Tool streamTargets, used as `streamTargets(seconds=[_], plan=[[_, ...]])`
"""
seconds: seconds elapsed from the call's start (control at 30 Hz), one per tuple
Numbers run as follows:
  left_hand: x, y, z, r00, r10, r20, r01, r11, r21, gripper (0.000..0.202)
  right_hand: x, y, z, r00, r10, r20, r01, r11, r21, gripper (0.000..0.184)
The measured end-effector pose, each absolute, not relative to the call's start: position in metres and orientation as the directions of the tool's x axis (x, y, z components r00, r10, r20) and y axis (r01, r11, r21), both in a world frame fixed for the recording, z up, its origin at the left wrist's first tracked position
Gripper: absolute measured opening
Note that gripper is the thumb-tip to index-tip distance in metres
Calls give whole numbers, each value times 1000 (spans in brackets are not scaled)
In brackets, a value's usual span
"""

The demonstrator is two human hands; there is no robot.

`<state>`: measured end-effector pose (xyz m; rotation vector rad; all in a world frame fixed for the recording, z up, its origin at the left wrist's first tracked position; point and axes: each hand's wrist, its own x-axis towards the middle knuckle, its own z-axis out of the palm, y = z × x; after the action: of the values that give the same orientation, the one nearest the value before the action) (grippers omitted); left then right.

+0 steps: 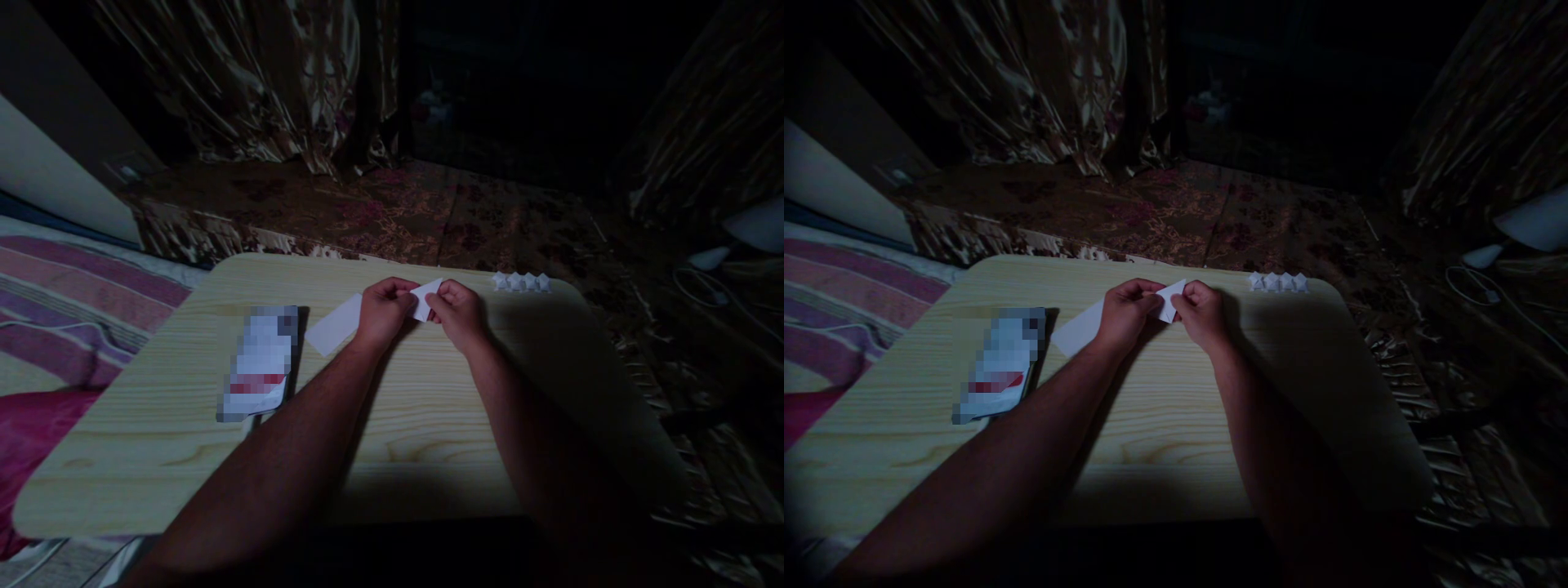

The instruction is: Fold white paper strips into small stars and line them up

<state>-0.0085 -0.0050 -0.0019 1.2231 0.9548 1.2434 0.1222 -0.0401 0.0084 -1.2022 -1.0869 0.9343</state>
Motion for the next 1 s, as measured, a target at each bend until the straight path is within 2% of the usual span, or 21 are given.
streamTargets(seconds=[0.27,0.43,1.0], plan=[[-8,-5,-1,91,989,113,-176,-96,980,14,121,-44,11,205,966,159,35,155,-987,10],[-9,-4,0,102,987,125,-219,-100,971,10,123,-43,7,168,966,196,68,186,-980,20],[-9,-3,2,94,988,126,-262,-98,960,7,129,-40,0,148,958,245,94,233,-968,23]])
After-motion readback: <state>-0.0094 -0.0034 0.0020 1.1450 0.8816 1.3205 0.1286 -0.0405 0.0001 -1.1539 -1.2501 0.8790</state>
